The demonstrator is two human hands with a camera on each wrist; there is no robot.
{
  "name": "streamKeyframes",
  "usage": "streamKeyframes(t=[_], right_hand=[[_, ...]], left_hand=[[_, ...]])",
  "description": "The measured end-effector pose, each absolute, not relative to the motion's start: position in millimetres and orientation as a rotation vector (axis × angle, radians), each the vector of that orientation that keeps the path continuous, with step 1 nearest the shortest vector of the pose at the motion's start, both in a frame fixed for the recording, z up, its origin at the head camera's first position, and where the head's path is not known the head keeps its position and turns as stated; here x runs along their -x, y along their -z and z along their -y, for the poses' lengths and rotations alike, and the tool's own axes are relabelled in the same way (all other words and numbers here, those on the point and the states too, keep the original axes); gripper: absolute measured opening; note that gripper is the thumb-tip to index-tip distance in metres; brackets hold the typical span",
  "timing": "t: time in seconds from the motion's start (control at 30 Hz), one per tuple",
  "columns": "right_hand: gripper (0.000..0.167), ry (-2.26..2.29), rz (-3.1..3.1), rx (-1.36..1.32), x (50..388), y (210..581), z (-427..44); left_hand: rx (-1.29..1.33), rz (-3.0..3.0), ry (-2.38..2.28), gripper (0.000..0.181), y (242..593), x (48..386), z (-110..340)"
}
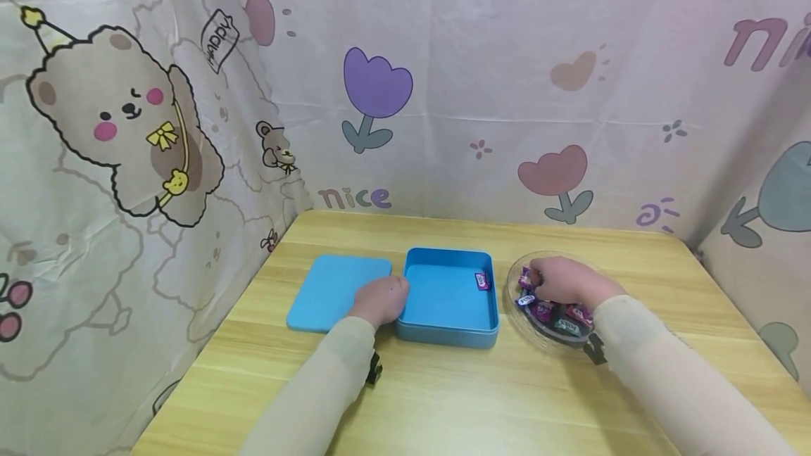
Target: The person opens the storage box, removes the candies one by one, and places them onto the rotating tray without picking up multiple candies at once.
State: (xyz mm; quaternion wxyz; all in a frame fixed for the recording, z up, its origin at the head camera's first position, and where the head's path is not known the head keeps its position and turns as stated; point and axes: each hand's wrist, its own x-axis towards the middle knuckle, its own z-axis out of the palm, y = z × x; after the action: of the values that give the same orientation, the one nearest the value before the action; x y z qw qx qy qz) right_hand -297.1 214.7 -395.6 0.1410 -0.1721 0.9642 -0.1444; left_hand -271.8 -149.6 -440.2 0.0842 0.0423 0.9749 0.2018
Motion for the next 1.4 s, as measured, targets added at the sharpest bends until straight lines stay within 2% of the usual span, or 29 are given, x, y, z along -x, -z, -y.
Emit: streamKeyframes(t=[0.27,0.47,0.77,1.13,1.4], right_hand=[[0.010,0.404,-2.868,0.615,297,389,-202],[0.023,0.349,-2.921,0.669,298,385,-186],[0.027,0.302,-3.005,0.750,298,386,-159],[0.024,0.112,-3.031,0.932,293,385,-122],[0.023,-0.018,-2.982,0.917,297,396,-103]], left_hand=[[-0.131,-2.910,-0.589,0.051,441,271,149],[-0.119,-2.904,-0.589,0.051,443,272,150],[-0.116,-2.910,-0.586,0.050,443,272,149],[-0.118,-2.912,-0.566,0.051,438,269,148],[-0.121,-2.919,-0.571,0.051,439,268,148]])
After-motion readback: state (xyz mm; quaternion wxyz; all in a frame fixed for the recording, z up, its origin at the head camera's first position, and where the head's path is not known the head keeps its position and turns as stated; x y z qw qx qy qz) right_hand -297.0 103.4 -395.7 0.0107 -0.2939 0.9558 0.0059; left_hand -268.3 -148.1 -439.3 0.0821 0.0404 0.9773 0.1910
